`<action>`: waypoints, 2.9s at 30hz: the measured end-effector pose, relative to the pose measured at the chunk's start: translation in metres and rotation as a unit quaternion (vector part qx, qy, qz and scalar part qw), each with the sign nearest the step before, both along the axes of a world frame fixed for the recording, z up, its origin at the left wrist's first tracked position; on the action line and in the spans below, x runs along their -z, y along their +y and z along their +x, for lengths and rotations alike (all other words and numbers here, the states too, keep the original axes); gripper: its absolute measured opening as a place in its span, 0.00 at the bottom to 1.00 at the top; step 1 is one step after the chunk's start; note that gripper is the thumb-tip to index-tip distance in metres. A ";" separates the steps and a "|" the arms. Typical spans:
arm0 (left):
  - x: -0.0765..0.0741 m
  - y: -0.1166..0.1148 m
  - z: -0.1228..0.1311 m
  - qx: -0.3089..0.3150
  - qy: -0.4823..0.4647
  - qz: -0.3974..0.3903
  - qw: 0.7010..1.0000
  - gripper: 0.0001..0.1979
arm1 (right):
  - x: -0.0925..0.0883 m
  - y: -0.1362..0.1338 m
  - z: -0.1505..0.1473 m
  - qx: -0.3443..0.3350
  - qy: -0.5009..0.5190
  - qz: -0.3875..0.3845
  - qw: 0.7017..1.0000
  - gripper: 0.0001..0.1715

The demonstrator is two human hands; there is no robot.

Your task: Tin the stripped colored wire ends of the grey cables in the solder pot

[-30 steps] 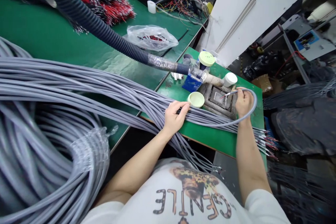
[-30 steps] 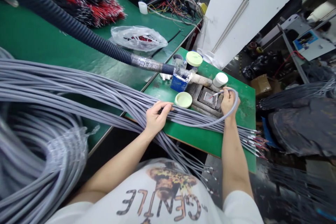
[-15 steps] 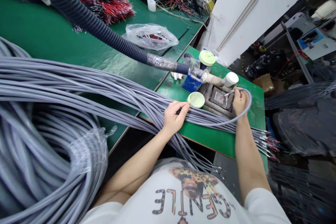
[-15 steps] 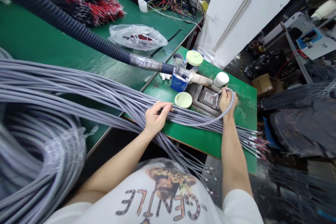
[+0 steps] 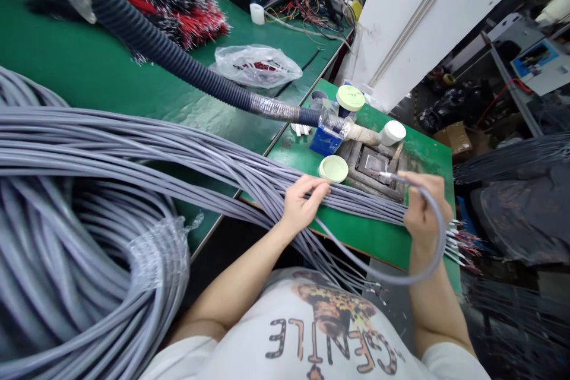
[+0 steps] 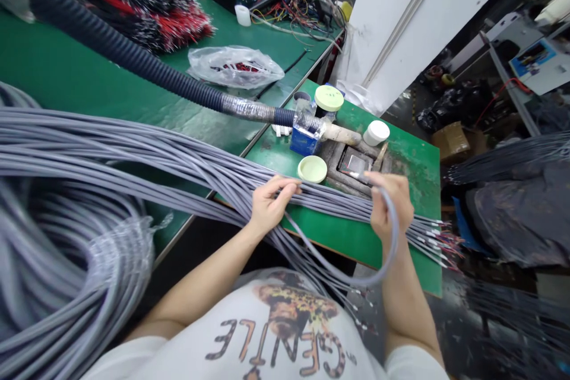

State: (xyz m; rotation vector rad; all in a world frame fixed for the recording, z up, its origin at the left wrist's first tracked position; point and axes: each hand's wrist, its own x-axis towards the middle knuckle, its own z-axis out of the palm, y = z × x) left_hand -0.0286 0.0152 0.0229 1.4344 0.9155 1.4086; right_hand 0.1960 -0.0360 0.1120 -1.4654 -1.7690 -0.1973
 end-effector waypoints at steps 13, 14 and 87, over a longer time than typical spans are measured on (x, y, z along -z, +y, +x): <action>-0.008 -0.049 0.030 0.339 -0.118 -0.227 0.905 0.22 | 0.002 -0.077 -0.006 -0.308 -0.130 -0.149 0.931 0.24; -0.008 -0.050 0.030 0.350 -0.119 -0.214 0.904 0.22 | 0.004 -0.080 -0.004 -0.301 -0.103 -0.153 0.935 0.25; -0.026 -0.042 0.029 0.265 -0.124 -0.279 0.915 0.12 | 0.037 -0.124 -0.025 -0.075 0.107 -0.478 0.869 0.21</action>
